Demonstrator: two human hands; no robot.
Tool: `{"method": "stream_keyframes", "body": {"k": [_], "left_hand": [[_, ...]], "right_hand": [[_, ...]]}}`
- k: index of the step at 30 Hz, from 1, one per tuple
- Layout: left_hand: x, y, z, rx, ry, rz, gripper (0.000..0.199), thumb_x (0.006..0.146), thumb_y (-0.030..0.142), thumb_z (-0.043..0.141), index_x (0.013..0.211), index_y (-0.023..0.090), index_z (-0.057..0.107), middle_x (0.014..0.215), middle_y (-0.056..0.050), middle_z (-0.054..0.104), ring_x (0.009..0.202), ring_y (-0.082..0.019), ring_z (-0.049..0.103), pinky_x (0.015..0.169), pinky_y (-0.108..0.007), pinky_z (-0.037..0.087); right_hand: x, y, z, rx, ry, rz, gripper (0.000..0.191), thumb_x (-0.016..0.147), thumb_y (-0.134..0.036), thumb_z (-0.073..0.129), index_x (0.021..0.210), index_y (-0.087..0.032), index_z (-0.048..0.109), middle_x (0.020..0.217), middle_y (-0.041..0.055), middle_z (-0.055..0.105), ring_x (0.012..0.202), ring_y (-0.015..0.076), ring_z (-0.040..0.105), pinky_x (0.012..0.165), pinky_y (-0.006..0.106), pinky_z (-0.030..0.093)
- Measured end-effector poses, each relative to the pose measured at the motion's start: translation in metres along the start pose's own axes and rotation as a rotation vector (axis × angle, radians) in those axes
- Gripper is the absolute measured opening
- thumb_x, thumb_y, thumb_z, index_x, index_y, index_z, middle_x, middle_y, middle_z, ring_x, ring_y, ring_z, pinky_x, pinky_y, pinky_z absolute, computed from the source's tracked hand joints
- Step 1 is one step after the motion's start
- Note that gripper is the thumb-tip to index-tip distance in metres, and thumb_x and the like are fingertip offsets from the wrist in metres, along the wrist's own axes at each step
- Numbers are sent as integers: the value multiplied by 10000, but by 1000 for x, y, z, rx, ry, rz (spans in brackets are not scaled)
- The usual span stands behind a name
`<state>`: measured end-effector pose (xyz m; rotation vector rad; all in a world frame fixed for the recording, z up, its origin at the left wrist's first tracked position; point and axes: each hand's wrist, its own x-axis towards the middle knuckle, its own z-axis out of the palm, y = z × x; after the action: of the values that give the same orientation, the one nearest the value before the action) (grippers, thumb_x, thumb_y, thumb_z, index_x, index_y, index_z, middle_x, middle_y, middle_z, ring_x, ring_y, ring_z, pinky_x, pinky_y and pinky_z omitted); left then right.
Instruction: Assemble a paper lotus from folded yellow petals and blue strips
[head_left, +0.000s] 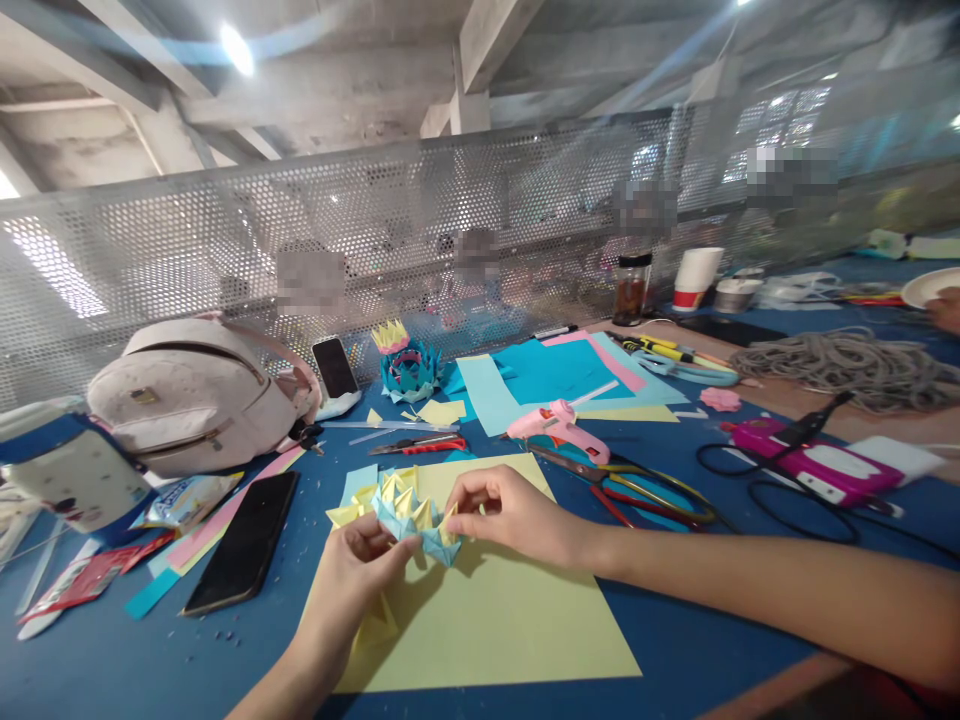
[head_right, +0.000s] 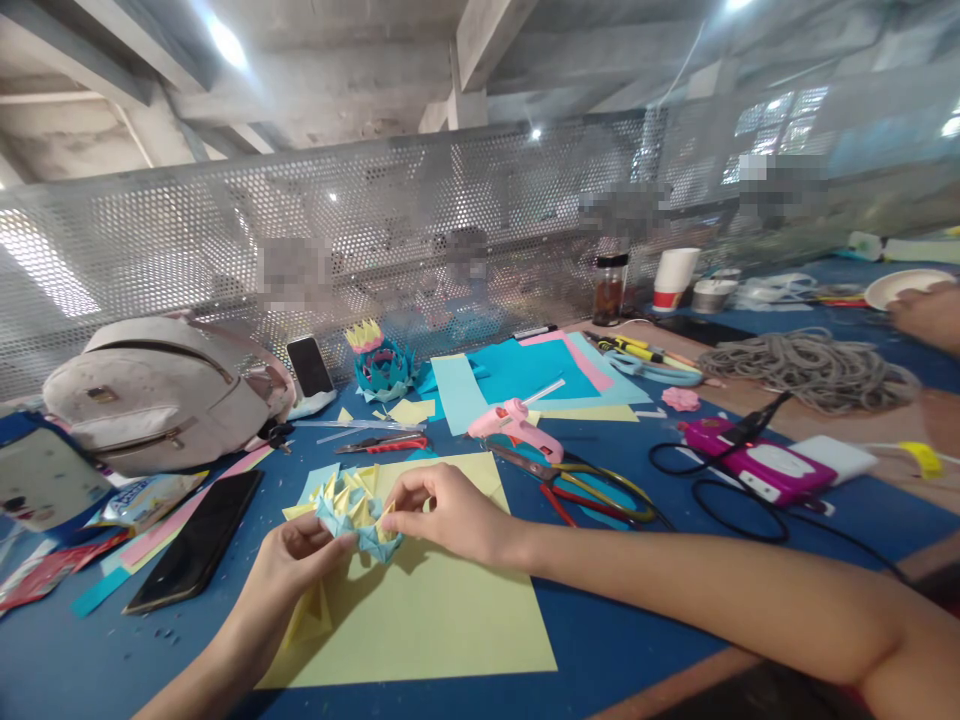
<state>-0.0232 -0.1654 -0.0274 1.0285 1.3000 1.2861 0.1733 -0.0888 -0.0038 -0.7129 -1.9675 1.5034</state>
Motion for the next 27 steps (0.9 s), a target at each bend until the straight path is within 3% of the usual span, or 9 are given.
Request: {"method": "stream_keyframes", "body": {"k": [12,18,20,22,25,27], "left_hand": [[1,-1,-1,-25,22,-6,365,562,396,887,686,111,695,581,-38,705,521,-134,623,534,-203,467],[-2,1,-1,21,97,129,362,603,437,850,665,127,674,614,-42,703,589,-176,656,579,-242,514],[-3,-2,-6,152,133,257,316,662,404,818,652,132,657,600,-33,686,585,-170,648,559,-232,509],[-6,-2,-11,352,139,477,222,738,321,769,678,140,657,615,-29,691,581,-162,648,551,-224,512],[-15,6,-15,639,-7,1011,81,852,190,657,781,154,669,752,-50,752,648,-159,683,628,-242,545],[-21,14,-14,764,-130,1355,125,934,159,557,862,138,657,812,-79,771,672,-157,690,647,-255,548]], "right_hand": [[0,1,1,-33,3,-7,223,806,-375,718,795,-158,664,743,-8,632,680,116,548,604,220,385],[-2,4,1,-362,52,-257,221,729,-329,811,786,-170,669,790,-1,599,741,141,514,632,241,398],[-3,4,-1,-449,87,-400,168,758,-279,795,794,-172,672,814,15,620,803,160,533,707,264,423],[-5,2,-3,-548,124,-575,65,843,-239,716,834,-181,688,852,36,627,828,163,532,742,281,424],[-8,0,-9,-777,208,-892,120,923,-192,599,865,-210,703,844,41,607,759,152,485,693,288,386],[-9,-1,-11,-889,255,-1063,124,924,-177,593,858,-218,690,791,24,600,720,150,459,665,293,359]]}}
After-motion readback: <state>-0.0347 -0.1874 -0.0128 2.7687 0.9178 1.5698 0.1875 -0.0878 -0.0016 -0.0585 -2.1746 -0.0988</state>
